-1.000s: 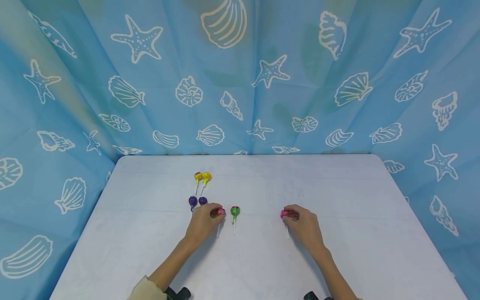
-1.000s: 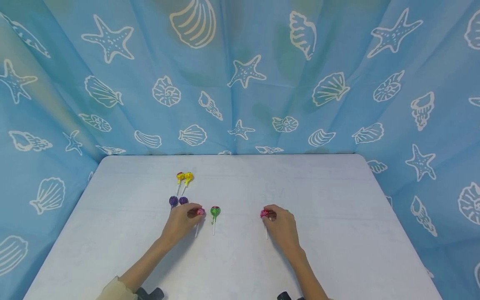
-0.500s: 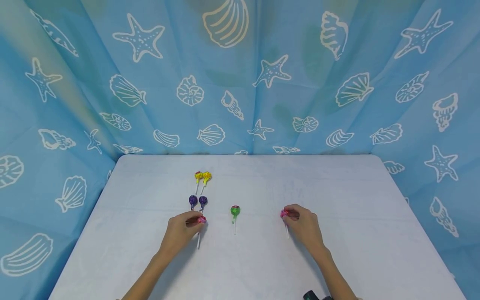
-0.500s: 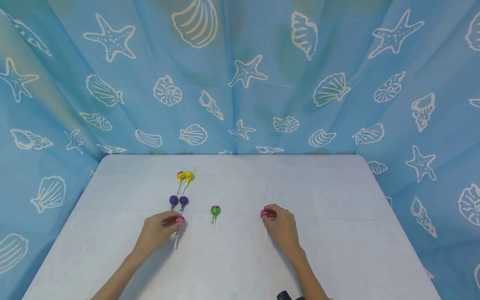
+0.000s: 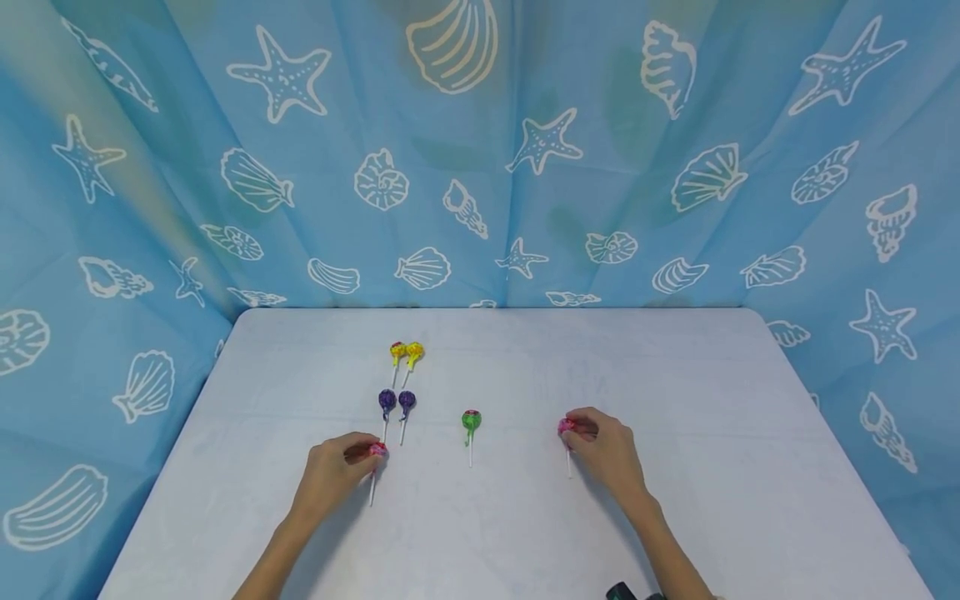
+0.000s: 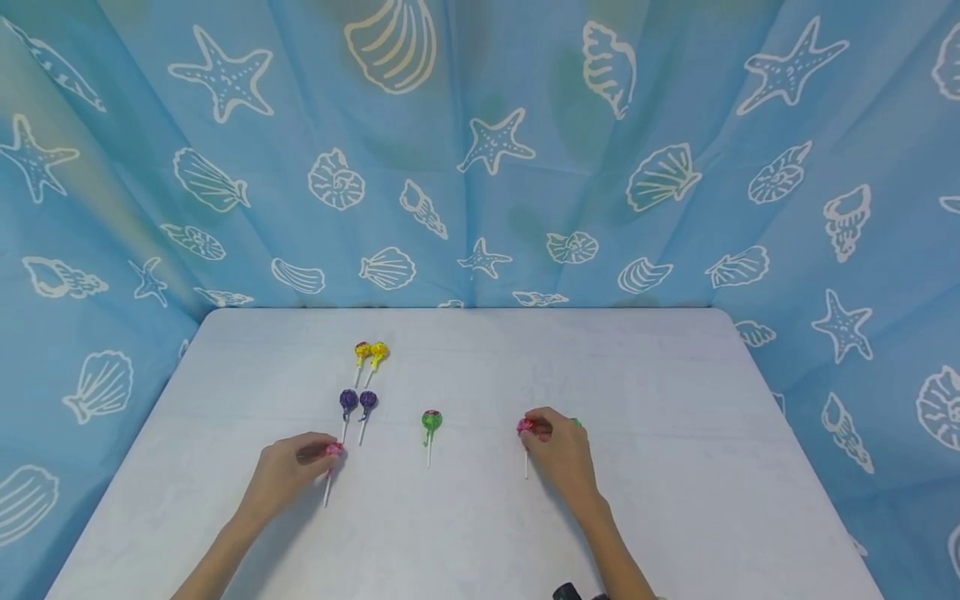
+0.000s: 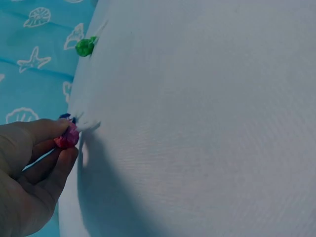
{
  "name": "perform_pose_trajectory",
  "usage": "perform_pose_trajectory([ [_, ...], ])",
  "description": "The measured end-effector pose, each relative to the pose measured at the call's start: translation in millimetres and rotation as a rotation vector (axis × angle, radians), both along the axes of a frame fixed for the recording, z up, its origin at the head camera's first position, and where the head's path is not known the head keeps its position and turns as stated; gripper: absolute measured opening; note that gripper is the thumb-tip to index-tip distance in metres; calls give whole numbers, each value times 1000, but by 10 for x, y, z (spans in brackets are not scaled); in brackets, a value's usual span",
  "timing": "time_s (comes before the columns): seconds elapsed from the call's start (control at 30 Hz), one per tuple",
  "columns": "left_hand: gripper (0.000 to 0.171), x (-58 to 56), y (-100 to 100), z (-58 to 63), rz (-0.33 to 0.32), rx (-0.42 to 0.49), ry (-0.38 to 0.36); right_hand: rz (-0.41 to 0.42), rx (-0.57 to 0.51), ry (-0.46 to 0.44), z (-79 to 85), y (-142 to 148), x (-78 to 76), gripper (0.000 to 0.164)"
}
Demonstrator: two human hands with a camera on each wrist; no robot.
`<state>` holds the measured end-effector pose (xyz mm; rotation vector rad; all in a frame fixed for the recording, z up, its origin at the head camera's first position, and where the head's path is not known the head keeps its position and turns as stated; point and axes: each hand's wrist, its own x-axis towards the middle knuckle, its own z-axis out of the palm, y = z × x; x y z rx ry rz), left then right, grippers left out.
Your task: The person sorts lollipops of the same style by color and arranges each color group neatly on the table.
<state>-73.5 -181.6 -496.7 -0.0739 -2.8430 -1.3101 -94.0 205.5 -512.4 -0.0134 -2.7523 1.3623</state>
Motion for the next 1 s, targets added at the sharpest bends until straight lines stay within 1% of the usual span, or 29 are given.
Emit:
perform_pose_trajectory([
  [0.17, 22, -9, -14, -57, -2, 3, -1, 22, -31, 25, 26, -35, 3, 28],
  [0.27, 21, -16, -14, -63, -4, 6, -1, 37, -58, 39, 61, -61, 6, 28],
  [0.47, 20, -18, -13, -58, -5, -2, -4, 62, -149, 39, 171, -174, 15, 26],
  [0.7, 19, -25, -10, -57, 4, 26, -13, 76, -137, 61, 257, -407, 36, 25],
  [0.83, 19, -31, -20, -81, 3, 58, -11, 106, -203, 50, 298, -577, 61, 24],
  [1.0, 20, -34, -45, -121, 11, 68, -14, 172, -269, 42, 315, -813, 80, 23],
])
